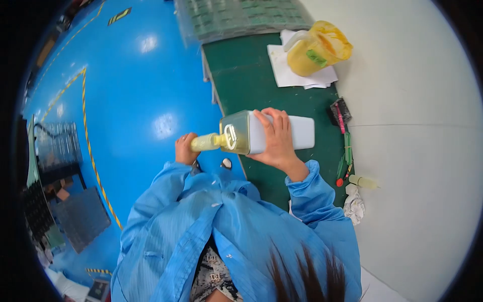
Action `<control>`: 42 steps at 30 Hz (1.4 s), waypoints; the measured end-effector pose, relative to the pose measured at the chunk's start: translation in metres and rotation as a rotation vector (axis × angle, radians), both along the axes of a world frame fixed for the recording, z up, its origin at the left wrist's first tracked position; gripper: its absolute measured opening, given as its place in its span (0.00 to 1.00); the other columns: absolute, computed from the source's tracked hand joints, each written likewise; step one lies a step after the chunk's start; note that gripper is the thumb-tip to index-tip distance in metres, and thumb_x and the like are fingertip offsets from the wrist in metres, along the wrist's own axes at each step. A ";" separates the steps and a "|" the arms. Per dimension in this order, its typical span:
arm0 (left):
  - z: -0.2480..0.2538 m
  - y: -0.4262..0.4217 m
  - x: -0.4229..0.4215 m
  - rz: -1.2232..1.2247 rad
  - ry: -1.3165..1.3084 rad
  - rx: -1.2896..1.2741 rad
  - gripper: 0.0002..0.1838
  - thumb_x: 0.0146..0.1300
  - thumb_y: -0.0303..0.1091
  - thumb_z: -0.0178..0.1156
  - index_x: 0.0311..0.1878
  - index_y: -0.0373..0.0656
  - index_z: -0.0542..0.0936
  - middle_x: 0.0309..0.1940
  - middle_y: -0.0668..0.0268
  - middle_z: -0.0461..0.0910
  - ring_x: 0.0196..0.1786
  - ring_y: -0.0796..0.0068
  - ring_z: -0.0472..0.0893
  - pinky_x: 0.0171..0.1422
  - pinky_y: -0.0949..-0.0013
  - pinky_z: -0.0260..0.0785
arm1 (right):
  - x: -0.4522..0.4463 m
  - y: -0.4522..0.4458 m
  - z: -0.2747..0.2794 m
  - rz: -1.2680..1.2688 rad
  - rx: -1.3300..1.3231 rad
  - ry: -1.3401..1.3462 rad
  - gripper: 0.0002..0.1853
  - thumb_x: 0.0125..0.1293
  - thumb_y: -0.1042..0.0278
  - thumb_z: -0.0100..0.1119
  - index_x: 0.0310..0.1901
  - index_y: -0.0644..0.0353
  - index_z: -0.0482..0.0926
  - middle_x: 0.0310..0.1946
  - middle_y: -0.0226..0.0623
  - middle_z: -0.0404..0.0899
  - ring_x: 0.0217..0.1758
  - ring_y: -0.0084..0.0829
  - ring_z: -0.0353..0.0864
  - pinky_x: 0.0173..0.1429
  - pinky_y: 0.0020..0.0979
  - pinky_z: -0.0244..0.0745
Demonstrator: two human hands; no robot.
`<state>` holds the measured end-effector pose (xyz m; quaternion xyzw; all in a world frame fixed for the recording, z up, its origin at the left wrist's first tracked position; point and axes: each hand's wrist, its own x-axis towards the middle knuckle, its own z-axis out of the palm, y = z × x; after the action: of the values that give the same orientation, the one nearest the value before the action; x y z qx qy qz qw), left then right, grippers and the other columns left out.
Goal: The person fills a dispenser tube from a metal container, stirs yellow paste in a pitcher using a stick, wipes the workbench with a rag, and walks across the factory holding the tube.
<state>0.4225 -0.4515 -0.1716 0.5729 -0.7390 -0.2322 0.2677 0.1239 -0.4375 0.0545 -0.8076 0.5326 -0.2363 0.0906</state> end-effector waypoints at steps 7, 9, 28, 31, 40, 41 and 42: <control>-0.035 -0.001 0.021 -0.028 -0.068 0.060 0.15 0.50 0.36 0.70 0.42 0.55 0.79 0.37 0.67 0.81 0.46 0.58 0.80 0.53 0.50 0.64 | 0.039 -0.008 -0.022 0.055 0.016 0.120 0.56 0.33 0.51 0.84 0.69 0.55 0.68 0.60 0.46 0.65 0.65 0.50 0.66 0.71 0.59 0.58; -0.045 0.000 0.028 -0.028 -0.107 0.057 0.15 0.50 0.36 0.70 0.42 0.56 0.79 0.36 0.67 0.80 0.46 0.59 0.79 0.54 0.50 0.63 | 0.048 -0.008 -0.030 0.079 0.045 0.184 0.56 0.34 0.50 0.83 0.70 0.55 0.68 0.60 0.45 0.65 0.65 0.50 0.66 0.71 0.60 0.58; -0.080 0.011 0.028 -0.079 0.045 0.213 0.19 0.50 0.36 0.73 0.46 0.57 0.81 0.41 0.66 0.79 0.52 0.59 0.77 0.58 0.51 0.62 | 0.016 -0.021 -0.031 0.198 0.218 0.349 0.57 0.34 0.61 0.82 0.72 0.44 0.65 0.64 0.40 0.67 0.65 0.46 0.68 0.69 0.55 0.56; -0.086 0.012 0.026 -0.086 0.073 0.213 0.19 0.49 0.36 0.74 0.46 0.56 0.81 0.41 0.66 0.79 0.52 0.59 0.77 0.58 0.51 0.62 | 0.017 -0.022 -0.031 0.200 0.216 0.355 0.57 0.34 0.62 0.82 0.72 0.44 0.64 0.64 0.40 0.68 0.64 0.46 0.69 0.68 0.54 0.57; -0.093 0.013 0.025 -0.078 0.129 0.142 0.18 0.48 0.37 0.74 0.44 0.55 0.81 0.40 0.68 0.79 0.49 0.59 0.78 0.55 0.51 0.64 | 0.019 -0.024 -0.030 0.220 0.205 0.370 0.57 0.34 0.64 0.81 0.72 0.44 0.62 0.63 0.41 0.68 0.63 0.47 0.69 0.66 0.52 0.58; -0.094 0.013 0.026 -0.081 0.130 0.137 0.18 0.48 0.37 0.74 0.44 0.55 0.81 0.40 0.68 0.79 0.49 0.60 0.78 0.55 0.51 0.64 | 0.018 -0.024 -0.030 0.222 0.209 0.373 0.58 0.34 0.64 0.81 0.73 0.44 0.62 0.63 0.42 0.67 0.63 0.48 0.69 0.66 0.53 0.58; -0.095 0.012 0.027 -0.083 0.130 0.131 0.18 0.48 0.37 0.74 0.44 0.55 0.81 0.40 0.68 0.80 0.49 0.60 0.78 0.55 0.51 0.64 | 0.017 -0.024 -0.031 0.224 0.213 0.376 0.58 0.34 0.64 0.82 0.73 0.44 0.62 0.64 0.42 0.67 0.64 0.48 0.69 0.66 0.53 0.58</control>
<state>0.4492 -0.4390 -0.2665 0.5416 -0.7265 -0.3277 0.2672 0.1408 -0.4614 0.0232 -0.8774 0.4690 -0.0127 0.1003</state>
